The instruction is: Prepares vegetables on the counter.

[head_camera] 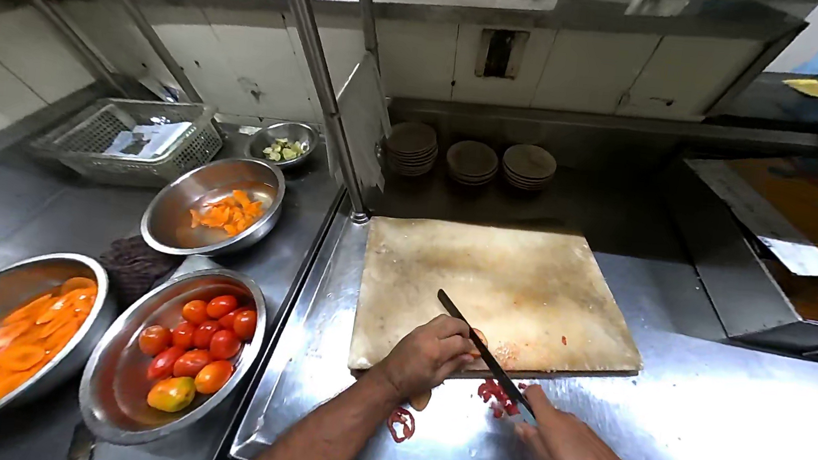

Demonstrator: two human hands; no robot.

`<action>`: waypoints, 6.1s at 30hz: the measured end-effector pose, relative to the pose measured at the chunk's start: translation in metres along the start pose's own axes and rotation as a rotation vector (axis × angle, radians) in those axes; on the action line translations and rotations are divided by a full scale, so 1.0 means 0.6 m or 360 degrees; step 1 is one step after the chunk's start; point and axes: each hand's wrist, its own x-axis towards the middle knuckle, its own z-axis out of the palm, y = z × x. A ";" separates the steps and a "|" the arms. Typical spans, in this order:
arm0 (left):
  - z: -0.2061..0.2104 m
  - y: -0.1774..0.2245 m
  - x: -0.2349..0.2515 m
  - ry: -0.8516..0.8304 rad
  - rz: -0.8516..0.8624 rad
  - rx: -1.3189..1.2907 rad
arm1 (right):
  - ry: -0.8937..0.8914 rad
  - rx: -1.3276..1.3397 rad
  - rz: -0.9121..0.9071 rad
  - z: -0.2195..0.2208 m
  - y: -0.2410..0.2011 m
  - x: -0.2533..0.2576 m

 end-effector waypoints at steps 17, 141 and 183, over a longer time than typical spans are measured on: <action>0.001 0.009 0.011 -0.0145 -0.0150 -0.0089 | 0.0285 0.0653 -0.0032 0.037 0.078 0.005; 0.108 0.024 0.064 0.0038 -0.0051 0.0348 | 0.0391 0.0540 0.0304 0.097 0.090 0.034; 0.094 0.023 0.073 -0.0105 -0.0129 0.0231 | 0.0247 0.0281 0.0102 0.044 0.145 -0.009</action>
